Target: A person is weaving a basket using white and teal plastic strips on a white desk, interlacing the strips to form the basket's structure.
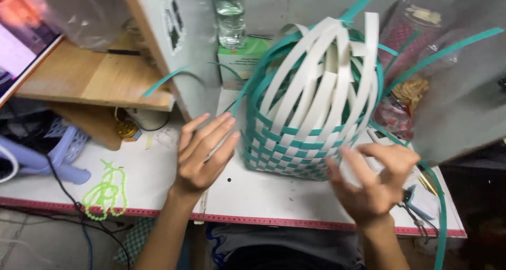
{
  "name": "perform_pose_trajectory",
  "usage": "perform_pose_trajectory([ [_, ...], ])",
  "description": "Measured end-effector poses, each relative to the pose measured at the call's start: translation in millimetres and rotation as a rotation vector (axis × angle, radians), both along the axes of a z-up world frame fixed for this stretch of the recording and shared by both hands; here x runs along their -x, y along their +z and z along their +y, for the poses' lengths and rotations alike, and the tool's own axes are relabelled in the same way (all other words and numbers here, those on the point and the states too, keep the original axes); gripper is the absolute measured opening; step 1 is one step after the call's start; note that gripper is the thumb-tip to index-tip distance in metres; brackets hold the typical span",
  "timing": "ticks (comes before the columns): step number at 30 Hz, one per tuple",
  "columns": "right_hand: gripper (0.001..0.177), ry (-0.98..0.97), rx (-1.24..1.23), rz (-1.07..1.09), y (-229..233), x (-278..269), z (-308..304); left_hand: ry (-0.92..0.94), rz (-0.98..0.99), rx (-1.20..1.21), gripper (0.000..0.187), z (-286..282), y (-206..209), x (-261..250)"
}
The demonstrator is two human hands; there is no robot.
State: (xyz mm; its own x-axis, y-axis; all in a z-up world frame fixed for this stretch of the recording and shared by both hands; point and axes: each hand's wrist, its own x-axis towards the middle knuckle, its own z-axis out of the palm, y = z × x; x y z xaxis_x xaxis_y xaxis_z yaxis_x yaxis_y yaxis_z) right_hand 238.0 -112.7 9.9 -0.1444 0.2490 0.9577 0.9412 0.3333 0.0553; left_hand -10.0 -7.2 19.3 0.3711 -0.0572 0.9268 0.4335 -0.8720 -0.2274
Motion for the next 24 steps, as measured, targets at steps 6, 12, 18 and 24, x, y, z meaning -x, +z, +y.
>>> perform_pose_trajectory([
  [6,0.021,-0.007,0.177,-0.258,40,63,22,-0.002,0.001,0.013,0.008,1,1,9],
  [12,0.022,-0.388,0.250,-0.304,35,91,40,-0.012,0.002,0.021,0.008,1,0,12],
  [18,0.017,-0.128,0.425,-0.052,33,78,35,-0.014,-0.054,-0.021,0.007,1,-2,10],
  [24,0.016,0.055,0.587,0.055,43,67,13,-0.042,-0.032,-0.025,0.006,-3,-5,11],
])
